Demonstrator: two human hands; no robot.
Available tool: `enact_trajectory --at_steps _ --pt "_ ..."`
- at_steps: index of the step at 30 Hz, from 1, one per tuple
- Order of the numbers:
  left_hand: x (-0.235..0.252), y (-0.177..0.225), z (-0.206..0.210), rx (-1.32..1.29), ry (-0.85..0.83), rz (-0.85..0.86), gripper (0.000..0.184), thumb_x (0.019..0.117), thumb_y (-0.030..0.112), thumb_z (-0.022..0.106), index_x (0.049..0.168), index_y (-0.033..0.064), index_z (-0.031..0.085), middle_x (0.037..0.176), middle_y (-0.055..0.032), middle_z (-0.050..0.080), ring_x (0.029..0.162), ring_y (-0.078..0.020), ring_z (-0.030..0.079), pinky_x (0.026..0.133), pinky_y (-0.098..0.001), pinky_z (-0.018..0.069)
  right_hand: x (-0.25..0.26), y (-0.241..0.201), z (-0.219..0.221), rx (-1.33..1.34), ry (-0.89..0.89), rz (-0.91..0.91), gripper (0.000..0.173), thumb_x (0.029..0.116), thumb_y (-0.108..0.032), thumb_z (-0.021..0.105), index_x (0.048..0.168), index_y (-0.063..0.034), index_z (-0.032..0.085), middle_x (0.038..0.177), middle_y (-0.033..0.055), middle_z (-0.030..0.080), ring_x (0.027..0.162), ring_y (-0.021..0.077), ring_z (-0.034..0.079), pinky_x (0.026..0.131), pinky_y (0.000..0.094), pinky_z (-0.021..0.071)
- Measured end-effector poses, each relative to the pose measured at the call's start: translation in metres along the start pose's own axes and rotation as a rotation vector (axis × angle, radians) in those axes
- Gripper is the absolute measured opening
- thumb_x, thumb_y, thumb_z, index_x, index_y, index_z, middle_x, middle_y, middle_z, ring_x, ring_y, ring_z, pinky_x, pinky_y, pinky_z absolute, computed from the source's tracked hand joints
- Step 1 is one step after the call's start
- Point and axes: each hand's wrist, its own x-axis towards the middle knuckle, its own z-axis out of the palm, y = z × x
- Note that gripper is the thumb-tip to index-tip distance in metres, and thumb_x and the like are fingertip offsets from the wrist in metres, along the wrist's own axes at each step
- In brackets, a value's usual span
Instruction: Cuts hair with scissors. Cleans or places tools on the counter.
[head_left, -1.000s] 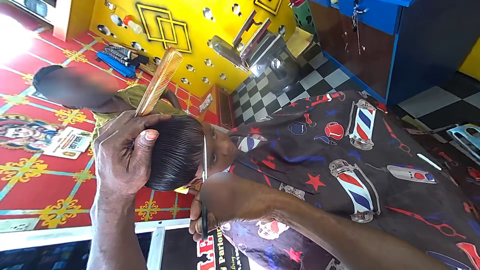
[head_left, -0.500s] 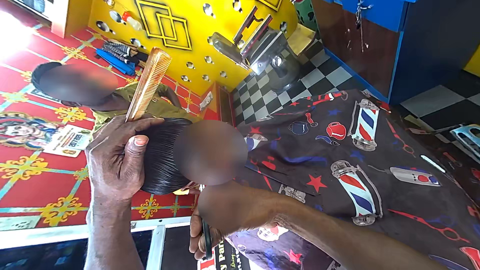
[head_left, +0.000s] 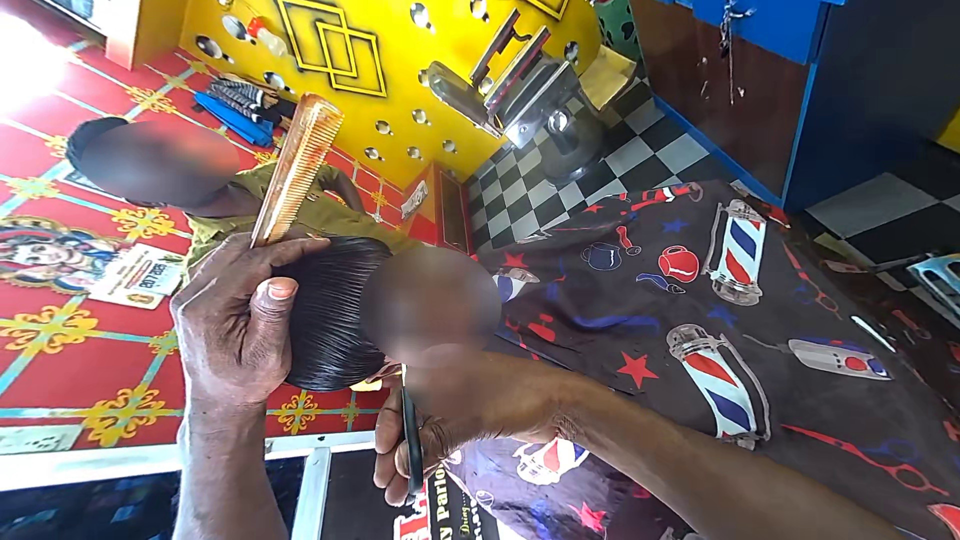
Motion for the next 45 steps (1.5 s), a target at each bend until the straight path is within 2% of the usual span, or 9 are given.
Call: enact_trajectory --at_steps 10,15,22,25,29,36,39,42,45 --pt "0.0 -0.002 0.0 0.018 -0.004 0.004 0.067 0.1079 0.051 0.029 0.118 -0.0011 0.07 0.118 -0.0207 0.067 0.115 -0.023 0.061 0.103 -0.0391 0.0447 -0.004 0.001 0.001 0.019 0.025 -0.013 0.017 0.0972 0.005 0.056 0.112 0.0 0.063 0.098 0.0083 0.071 0.092 0.0158 0.072 0.088 0.0339 0.0597" --pt "0.001 0.0 0.0 0.019 -0.007 -0.006 0.067 0.1079 0.052 0.029 0.118 -0.0012 0.07 0.119 -0.0205 0.067 0.117 -0.0228 0.061 0.104 -0.0384 0.0451 -0.01 0.006 0.005 0.008 0.047 -0.084 0.019 0.0974 0.003 0.061 0.116 0.0018 0.062 0.105 0.0112 0.071 0.099 0.0185 0.071 0.091 0.035 0.0587" --pt "0.005 0.001 0.001 0.04 -0.025 -0.018 0.064 0.1062 0.053 0.032 0.12 0.0043 0.072 0.12 -0.0172 0.069 0.116 -0.0265 0.062 0.107 -0.0489 0.041 -0.041 0.032 -0.01 -0.428 0.676 -0.405 0.015 0.0975 -0.005 0.065 0.112 -0.0026 0.067 0.098 0.0072 0.071 0.089 0.0155 0.069 0.081 0.0335 0.0594" --pt "0.009 0.006 0.001 0.033 -0.03 -0.03 0.063 0.1057 0.053 0.034 0.119 0.005 0.072 0.118 -0.016 0.069 0.114 -0.0261 0.062 0.107 -0.0512 0.0392 -0.051 0.027 -0.051 -0.453 0.832 -0.234 0.024 0.0963 -0.006 0.067 0.12 -0.0086 0.065 0.11 0.0081 0.071 0.093 0.0213 0.071 0.082 0.0372 0.0612" --pt "0.015 0.014 0.002 0.058 -0.043 -0.08 0.062 0.1056 0.053 0.035 0.116 0.0062 0.074 0.119 -0.0139 0.07 0.117 -0.0274 0.062 0.109 -0.0515 0.0391 -0.04 0.024 -0.093 -0.246 0.652 -0.034 0.037 0.0946 -0.004 0.068 0.131 -0.0059 0.063 0.113 0.0113 0.072 0.095 0.0218 0.071 0.087 0.0387 0.0606" --pt "0.026 0.023 0.002 0.05 -0.074 -0.155 0.061 0.1051 0.056 0.037 0.115 0.0088 0.075 0.118 -0.0094 0.072 0.116 -0.0229 0.063 0.11 -0.05 0.0385 -0.041 -0.005 -0.094 -0.188 0.588 0.108 0.028 0.093 -0.001 0.07 0.121 -0.0004 0.065 0.103 0.0132 0.074 0.09 0.0215 0.073 0.086 0.0368 0.0612" --pt "0.023 0.037 -0.006 0.115 -0.008 -0.24 0.054 0.1056 0.052 0.043 0.121 0.0106 0.074 0.123 -0.0126 0.07 0.119 -0.0264 0.062 0.11 -0.051 0.0385 -0.046 -0.014 -0.09 -0.192 0.546 0.124 0.026 0.0915 0.001 0.071 0.117 0.0003 0.066 0.102 0.0137 0.074 0.089 0.0218 0.073 0.083 0.0359 0.0618" --pt "0.018 0.084 -0.018 0.263 0.182 -0.497 0.034 0.1089 0.023 0.046 0.125 0.0057 0.07 0.122 -0.0161 0.068 0.112 -0.0272 0.065 0.101 -0.0486 0.0488 -0.051 -0.019 -0.086 -0.183 0.526 0.15 0.027 0.091 0.0 0.072 0.117 0.0016 0.066 0.101 0.0148 0.074 0.088 0.0231 0.073 0.084 0.0372 0.0622" --pt "0.015 0.13 -0.026 0.322 0.312 -0.739 0.036 0.1101 0.018 0.041 0.139 0.0027 0.055 0.097 -0.0116 0.065 0.076 -0.0169 0.062 0.072 -0.0349 0.0544 -0.056 -0.021 -0.078 -0.205 0.498 0.171 0.028 0.0907 -0.001 0.073 0.117 0.0011 0.065 0.102 0.0152 0.074 0.089 0.0243 0.074 0.084 0.0385 0.0624"
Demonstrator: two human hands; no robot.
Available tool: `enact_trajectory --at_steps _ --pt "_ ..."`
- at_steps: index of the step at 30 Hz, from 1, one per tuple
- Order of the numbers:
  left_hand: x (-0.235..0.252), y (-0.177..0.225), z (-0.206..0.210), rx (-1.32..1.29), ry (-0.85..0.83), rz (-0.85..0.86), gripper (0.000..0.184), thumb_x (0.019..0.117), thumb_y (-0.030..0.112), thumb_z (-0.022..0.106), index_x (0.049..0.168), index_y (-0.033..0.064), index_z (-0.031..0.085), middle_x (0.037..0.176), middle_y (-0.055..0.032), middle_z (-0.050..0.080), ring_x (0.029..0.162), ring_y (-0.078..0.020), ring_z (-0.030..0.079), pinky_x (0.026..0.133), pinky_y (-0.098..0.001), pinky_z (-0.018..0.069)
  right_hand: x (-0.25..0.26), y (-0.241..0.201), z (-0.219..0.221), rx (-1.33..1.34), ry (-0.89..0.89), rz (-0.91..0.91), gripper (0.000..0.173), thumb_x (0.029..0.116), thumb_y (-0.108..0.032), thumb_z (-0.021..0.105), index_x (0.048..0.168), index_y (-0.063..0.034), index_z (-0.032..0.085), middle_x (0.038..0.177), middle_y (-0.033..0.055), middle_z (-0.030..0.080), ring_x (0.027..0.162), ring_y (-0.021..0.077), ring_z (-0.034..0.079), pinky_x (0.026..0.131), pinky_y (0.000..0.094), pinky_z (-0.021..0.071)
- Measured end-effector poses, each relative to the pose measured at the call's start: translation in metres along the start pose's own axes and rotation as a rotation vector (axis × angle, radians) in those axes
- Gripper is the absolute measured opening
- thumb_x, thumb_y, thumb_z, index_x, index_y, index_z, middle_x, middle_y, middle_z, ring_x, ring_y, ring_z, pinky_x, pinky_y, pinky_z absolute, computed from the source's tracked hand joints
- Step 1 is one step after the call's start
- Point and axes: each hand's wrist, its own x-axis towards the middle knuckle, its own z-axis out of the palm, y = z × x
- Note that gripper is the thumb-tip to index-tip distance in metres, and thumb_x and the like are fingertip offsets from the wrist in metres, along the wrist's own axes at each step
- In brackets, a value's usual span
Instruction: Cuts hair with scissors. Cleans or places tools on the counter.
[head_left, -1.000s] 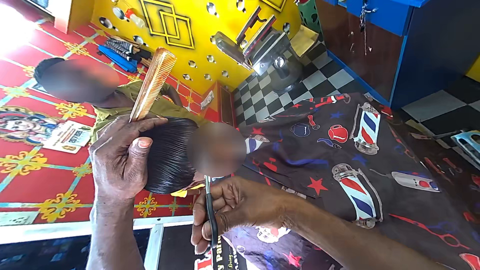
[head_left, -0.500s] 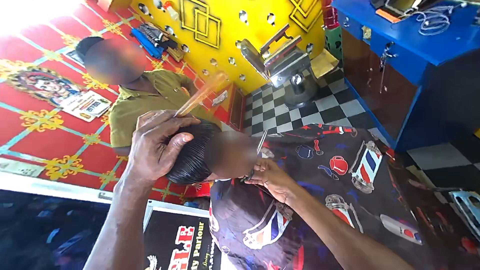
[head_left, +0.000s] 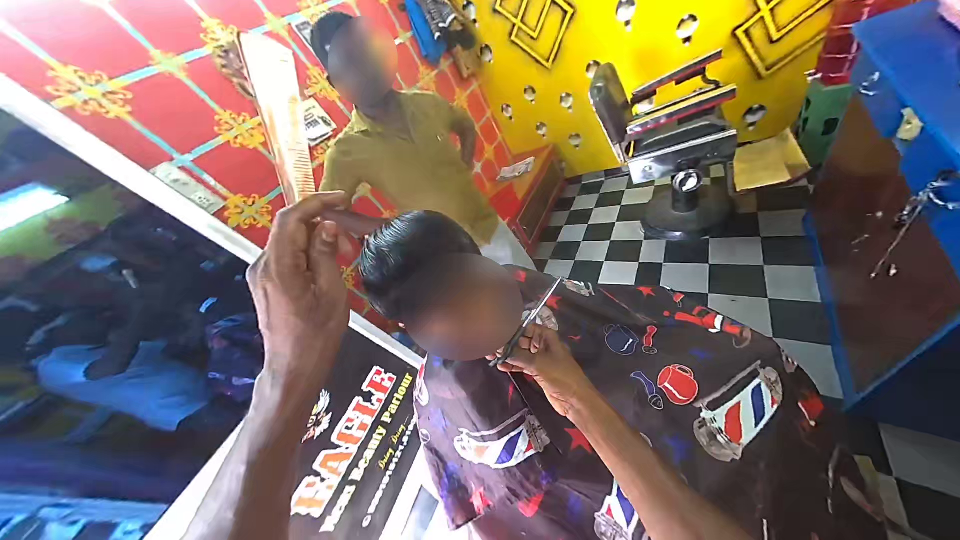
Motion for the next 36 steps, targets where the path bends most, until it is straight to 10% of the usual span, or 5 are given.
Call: enact_trajectory --at_steps 3,8,15,25,36 --pt "-0.012 0.017 -0.015 -0.071 -0.109 -0.202 0.046 0.1099 0.024 0.042 0.151 0.0072 0.031 0.079 -0.0047 0.059 0.059 -0.0123 0.058 0.057 -0.0324 0.0538 -0.003 0.001 0.005 -0.067 -0.026 -0.028 0.028 0.0911 -0.002 0.073 0.118 -0.0005 0.065 0.101 0.0137 0.074 0.089 0.0239 0.073 0.083 0.0386 0.0621" --pt "-0.022 0.02 -0.031 -0.134 -0.378 -0.347 0.027 0.1064 0.031 0.053 0.124 0.0137 0.064 0.066 -0.0032 0.062 0.05 -0.0168 0.057 0.048 -0.0373 0.0511 -0.001 0.002 0.01 -0.084 -0.06 -0.043 0.026 0.0923 -0.003 0.072 0.117 -0.0006 0.066 0.103 0.0148 0.073 0.09 0.0243 0.072 0.083 0.0387 0.0617" --pt "-0.079 0.058 -0.025 0.119 -0.535 -0.233 0.025 0.1032 0.031 0.053 0.121 0.0217 0.068 0.067 0.0038 0.066 0.055 -0.016 0.062 0.054 -0.0451 0.0551 0.003 -0.003 0.021 -0.075 -0.057 -0.063 0.025 0.0916 0.003 0.069 0.116 0.002 0.066 0.103 0.0161 0.073 0.092 0.0251 0.072 0.085 0.0388 0.0612" --pt "-0.003 0.029 -0.029 0.195 -0.173 -0.29 0.022 0.1028 0.026 0.061 0.117 0.0136 0.072 0.099 -0.0096 0.075 0.085 -0.0321 0.072 0.074 -0.0631 0.0535 0.01 -0.003 0.021 -0.074 0.006 -0.037 0.022 0.0924 0.001 0.07 0.115 0.0019 0.066 0.105 0.0176 0.073 0.094 0.0264 0.073 0.086 0.0393 0.0613" --pt "-0.078 0.006 0.003 -0.016 -0.026 -0.076 0.022 0.1018 0.024 0.06 0.116 0.0153 0.074 0.101 0.0005 0.075 0.081 -0.0127 0.071 0.075 -0.0405 0.0595 0.017 -0.007 0.01 -0.128 0.025 -0.048 0.02 0.0926 -0.002 0.07 0.112 0.0032 0.066 0.102 0.0172 0.073 0.095 0.0264 0.072 0.087 0.0387 0.0609"
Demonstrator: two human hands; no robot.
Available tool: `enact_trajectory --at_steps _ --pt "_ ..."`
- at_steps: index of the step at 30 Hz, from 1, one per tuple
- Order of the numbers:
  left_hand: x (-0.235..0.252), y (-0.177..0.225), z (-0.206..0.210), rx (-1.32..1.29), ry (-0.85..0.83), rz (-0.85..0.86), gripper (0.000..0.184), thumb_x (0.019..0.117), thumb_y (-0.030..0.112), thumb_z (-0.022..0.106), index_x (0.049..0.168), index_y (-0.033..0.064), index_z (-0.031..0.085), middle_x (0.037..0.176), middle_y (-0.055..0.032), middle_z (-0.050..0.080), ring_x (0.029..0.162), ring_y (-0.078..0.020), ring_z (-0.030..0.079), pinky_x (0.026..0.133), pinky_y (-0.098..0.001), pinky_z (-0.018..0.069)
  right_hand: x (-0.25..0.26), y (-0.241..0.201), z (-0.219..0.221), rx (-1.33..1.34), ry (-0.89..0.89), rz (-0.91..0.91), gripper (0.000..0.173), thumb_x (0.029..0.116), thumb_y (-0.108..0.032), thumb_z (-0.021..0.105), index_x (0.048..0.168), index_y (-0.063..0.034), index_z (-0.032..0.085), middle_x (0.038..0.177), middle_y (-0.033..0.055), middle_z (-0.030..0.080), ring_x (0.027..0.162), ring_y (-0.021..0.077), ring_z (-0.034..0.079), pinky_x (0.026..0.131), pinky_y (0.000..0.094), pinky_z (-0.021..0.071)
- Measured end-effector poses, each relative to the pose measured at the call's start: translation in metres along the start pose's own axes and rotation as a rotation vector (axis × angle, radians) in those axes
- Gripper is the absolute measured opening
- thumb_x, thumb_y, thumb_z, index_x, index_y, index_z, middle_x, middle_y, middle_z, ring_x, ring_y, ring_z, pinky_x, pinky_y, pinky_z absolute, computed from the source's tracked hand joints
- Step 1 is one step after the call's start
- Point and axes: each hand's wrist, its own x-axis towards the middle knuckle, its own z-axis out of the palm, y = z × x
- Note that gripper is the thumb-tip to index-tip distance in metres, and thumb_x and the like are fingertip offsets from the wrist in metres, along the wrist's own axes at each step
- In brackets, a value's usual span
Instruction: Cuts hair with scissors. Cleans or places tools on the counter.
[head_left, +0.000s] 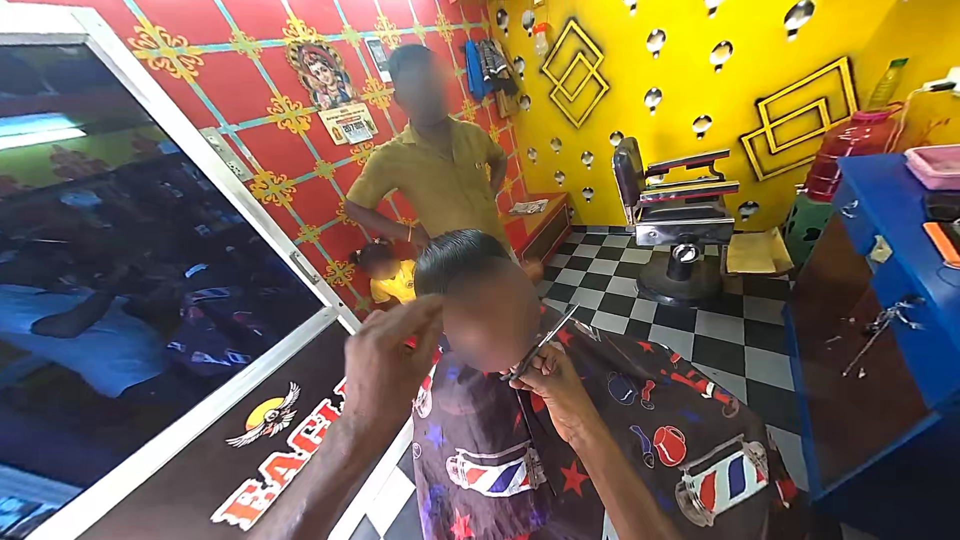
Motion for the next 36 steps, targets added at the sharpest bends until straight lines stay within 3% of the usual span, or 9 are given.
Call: enact_trajectory --at_steps 7,10,13,16,20,26,28,32,36 --pt "0.003 -0.035 0.0 -0.165 -0.031 -0.2 0.017 0.0997 0.019 0.065 0.114 0.018 0.073 0.098 0.0049 0.075 0.072 -0.0076 0.069 0.063 -0.0319 0.0609 -0.002 -0.005 0.005 0.025 0.024 0.002 0.02 0.0919 0.001 0.071 0.111 0.0039 0.067 0.103 0.0184 0.073 0.095 0.0276 0.072 0.087 0.0401 0.0612" --pt "-0.019 -0.032 0.01 -0.06 -0.052 -0.059 0.018 0.1 0.027 0.062 0.109 0.022 0.077 0.098 0.0097 0.075 0.082 -0.0052 0.069 0.084 -0.0447 0.0539 -0.002 -0.007 0.005 0.01 0.029 0.004 0.019 0.0924 0.002 0.069 0.111 0.0035 0.067 0.103 0.0176 0.073 0.095 0.0264 0.072 0.087 0.0391 0.0611" --pt "-0.025 -0.038 0.015 -0.164 0.089 -0.026 0.018 0.0992 0.021 0.062 0.111 0.0179 0.075 0.101 0.0089 0.075 0.089 -0.0042 0.067 0.092 -0.0412 0.0504 0.0 -0.008 0.002 0.005 0.025 -0.002 0.019 0.0934 0.001 0.067 0.112 0.0045 0.066 0.103 0.0185 0.073 0.096 0.0271 0.072 0.088 0.0402 0.0607" --pt "-0.006 -0.05 0.011 -0.326 0.206 -0.178 0.018 0.1024 0.015 0.06 0.118 0.0088 0.068 0.101 0.0014 0.073 0.085 -0.0084 0.07 0.078 -0.0299 0.0613 0.001 -0.009 0.0 -0.005 0.035 -0.008 0.018 0.0944 0.001 0.067 0.112 0.0045 0.066 0.103 0.0185 0.072 0.096 0.0272 0.072 0.087 0.04 0.0611" --pt "0.003 -0.074 0.02 -0.556 0.067 -0.299 0.019 0.1031 0.013 0.059 0.119 0.0045 0.067 0.1 -0.0052 0.073 0.082 -0.0151 0.071 0.073 -0.0329 0.0617 0.003 -0.005 -0.003 0.003 0.046 0.0 0.019 0.0957 -0.001 0.066 0.113 0.0058 0.065 0.104 0.0191 0.073 0.097 0.0281 0.072 0.088 0.0403 0.0614" --pt "-0.039 -0.075 0.051 -0.302 0.017 -0.068 0.017 0.1002 0.016 0.06 0.11 0.0185 0.074 0.102 0.0078 0.073 0.092 -0.0074 0.067 0.096 -0.0473 0.0502 0.004 -0.006 -0.009 -0.031 0.085 0.017 0.019 0.0959 0.0 0.065 0.113 0.0078 0.064 0.108 0.022 0.072 0.1 0.031 0.072 0.088 0.0433 0.0616" --pt "-0.047 -0.076 0.057 -0.332 0.059 0.025 0.016 0.1012 0.023 0.06 0.108 0.0215 0.074 0.102 0.0112 0.072 0.095 -0.0048 0.065 0.099 -0.0436 0.0475 0.004 -0.006 -0.01 -0.037 0.093 0.016 0.019 0.0955 0.001 0.065 0.113 0.0084 0.064 0.108 0.0225 0.072 0.101 0.0316 0.072 0.088 0.0437 0.0615" --pt "-0.035 -0.074 0.05 -0.672 0.239 -0.117 0.017 0.1034 0.015 0.057 0.116 0.009 0.066 0.106 -0.0016 0.07 0.091 -0.0146 0.069 0.084 -0.0353 0.0607 0.005 -0.007 -0.011 -0.039 0.11 0.018 0.02 0.0956 0.001 0.065 0.113 0.0096 0.063 0.107 0.0229 0.072 0.099 0.0316 0.072 0.087 0.044 0.0622" --pt "-0.018 -0.1 0.057 -0.887 0.183 -0.29 0.018 0.105 0.013 0.054 0.12 0.0061 0.061 0.102 -0.0062 0.068 0.088 -0.0174 0.067 0.082 -0.0348 0.0585 0.005 -0.007 -0.01 -0.035 0.118 0.007 0.021 0.0949 0.003 0.065 0.114 0.0102 0.062 0.107 0.0235 0.071 0.1 0.0318 0.072 0.086 0.0437 0.0625"
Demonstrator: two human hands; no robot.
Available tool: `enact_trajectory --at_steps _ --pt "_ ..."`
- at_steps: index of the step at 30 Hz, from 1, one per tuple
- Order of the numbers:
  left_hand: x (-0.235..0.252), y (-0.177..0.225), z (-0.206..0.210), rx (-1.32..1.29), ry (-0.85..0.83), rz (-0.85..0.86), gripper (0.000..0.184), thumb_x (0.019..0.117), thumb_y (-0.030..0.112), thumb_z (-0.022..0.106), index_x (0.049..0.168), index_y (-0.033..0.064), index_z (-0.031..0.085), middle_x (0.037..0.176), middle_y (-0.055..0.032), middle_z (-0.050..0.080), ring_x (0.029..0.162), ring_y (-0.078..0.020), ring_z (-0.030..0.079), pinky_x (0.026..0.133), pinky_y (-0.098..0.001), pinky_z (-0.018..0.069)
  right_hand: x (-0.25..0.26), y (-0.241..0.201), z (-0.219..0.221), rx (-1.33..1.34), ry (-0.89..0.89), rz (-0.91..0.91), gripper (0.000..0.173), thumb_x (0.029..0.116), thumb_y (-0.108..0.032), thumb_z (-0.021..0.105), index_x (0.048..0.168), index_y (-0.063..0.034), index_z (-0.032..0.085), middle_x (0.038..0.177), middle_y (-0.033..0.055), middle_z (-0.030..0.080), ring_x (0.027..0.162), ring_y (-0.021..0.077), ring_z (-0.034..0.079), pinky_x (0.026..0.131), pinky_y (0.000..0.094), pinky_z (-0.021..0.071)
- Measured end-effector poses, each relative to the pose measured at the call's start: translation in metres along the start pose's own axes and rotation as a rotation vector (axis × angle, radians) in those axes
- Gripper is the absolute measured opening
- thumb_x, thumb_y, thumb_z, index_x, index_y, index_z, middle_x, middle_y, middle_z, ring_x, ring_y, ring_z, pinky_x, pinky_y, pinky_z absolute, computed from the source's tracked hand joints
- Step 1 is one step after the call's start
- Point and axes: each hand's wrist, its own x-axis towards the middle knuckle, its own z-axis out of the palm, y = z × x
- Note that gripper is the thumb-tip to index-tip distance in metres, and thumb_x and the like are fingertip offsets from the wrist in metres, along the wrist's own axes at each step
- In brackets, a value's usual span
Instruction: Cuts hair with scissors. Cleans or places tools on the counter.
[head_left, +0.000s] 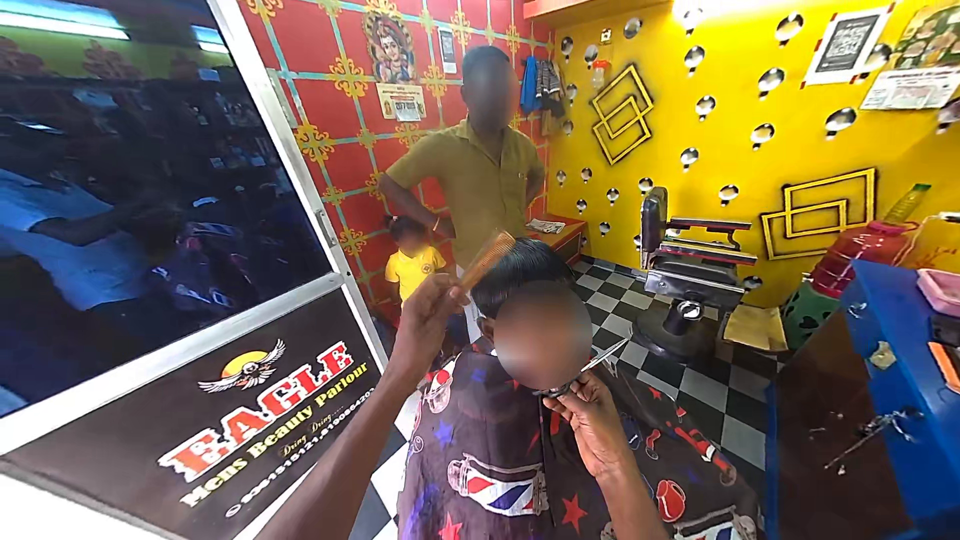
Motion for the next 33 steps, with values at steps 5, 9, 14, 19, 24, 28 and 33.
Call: enact_trajectory --at_steps 5,9,14,19,24,28,33 --pt "-0.016 -0.021 0.001 0.07 -0.126 0.013 0.017 0.105 0.013 0.054 0.117 0.0061 0.065 0.104 -0.0055 0.069 0.092 -0.0168 0.068 0.084 -0.0353 0.0592 0.0 0.0 -0.001 0.001 -0.001 0.008 0.022 0.0951 0.003 0.065 0.116 0.0102 0.061 0.109 0.0233 0.071 0.1 0.0315 0.072 0.087 0.0438 0.0623" --pt "-0.031 -0.03 0.0 0.444 -0.12 0.191 0.017 0.1032 0.016 0.056 0.113 0.0151 0.069 0.107 0.0043 0.071 0.1 -0.0091 0.066 0.097 -0.0426 0.0511 0.0 0.0 -0.002 0.005 0.009 0.015 0.022 0.0948 0.002 0.066 0.115 0.0104 0.061 0.108 0.0238 0.071 0.099 0.0318 0.072 0.086 0.0441 0.0624" --pt "-0.039 -0.02 -0.001 0.609 -0.176 0.45 0.019 0.1037 0.026 0.056 0.105 0.0204 0.074 0.105 0.0087 0.072 0.103 -0.0076 0.065 0.102 -0.0415 0.0457 -0.001 0.001 -0.003 0.007 -0.001 0.012 0.023 0.0958 0.001 0.065 0.116 0.0109 0.061 0.109 0.024 0.071 0.1 0.0328 0.072 0.086 0.0448 0.0625" --pt "-0.013 0.067 0.024 0.673 0.128 0.42 0.019 0.1012 0.017 0.06 0.113 0.0115 0.073 0.101 0.0015 0.074 0.09 -0.0096 0.067 0.093 -0.0424 0.0495 -0.003 0.002 -0.001 0.033 -0.007 0.019 0.024 0.0954 0.0 0.067 0.116 0.0102 0.062 0.11 0.0229 0.071 0.102 0.032 0.072 0.088 0.0449 0.0622" --pt "-0.001 0.097 0.03 0.903 -0.006 0.196 0.02 0.1031 0.027 0.058 0.114 0.0213 0.074 0.097 0.0072 0.075 0.082 -0.0086 0.069 0.084 -0.0484 0.0507 -0.004 0.007 0.001 0.087 -0.001 0.017 0.024 0.0948 0.0 0.068 0.116 0.0104 0.062 0.108 0.0229 0.071 0.101 0.0318 0.072 0.088 0.0443 0.0622" --pt "-0.023 0.095 0.031 0.931 -0.055 0.255 0.023 0.1016 0.028 0.056 0.111 0.0208 0.075 0.095 0.0073 0.074 0.081 -0.0083 0.068 0.083 -0.0481 0.0485 -0.005 0.01 0.002 0.113 -0.006 0.017 0.023 0.0951 0.0 0.067 0.116 0.0101 0.062 0.109 0.0225 0.071 0.101 0.0318 0.072 0.088 0.0445 0.0622" --pt "-0.051 0.082 0.027 0.958 -0.15 0.39 0.023 0.101 0.031 0.058 0.108 0.0222 0.078 0.095 0.0078 0.075 0.084 -0.0082 0.068 0.087 -0.0436 0.0484 -0.004 0.013 0.001 0.119 -0.013 0.017 0.023 0.0957 0.001 0.066 0.116 0.0109 0.06 0.107 0.0231 0.071 0.1 0.0322 0.072 0.088 0.045 0.062"
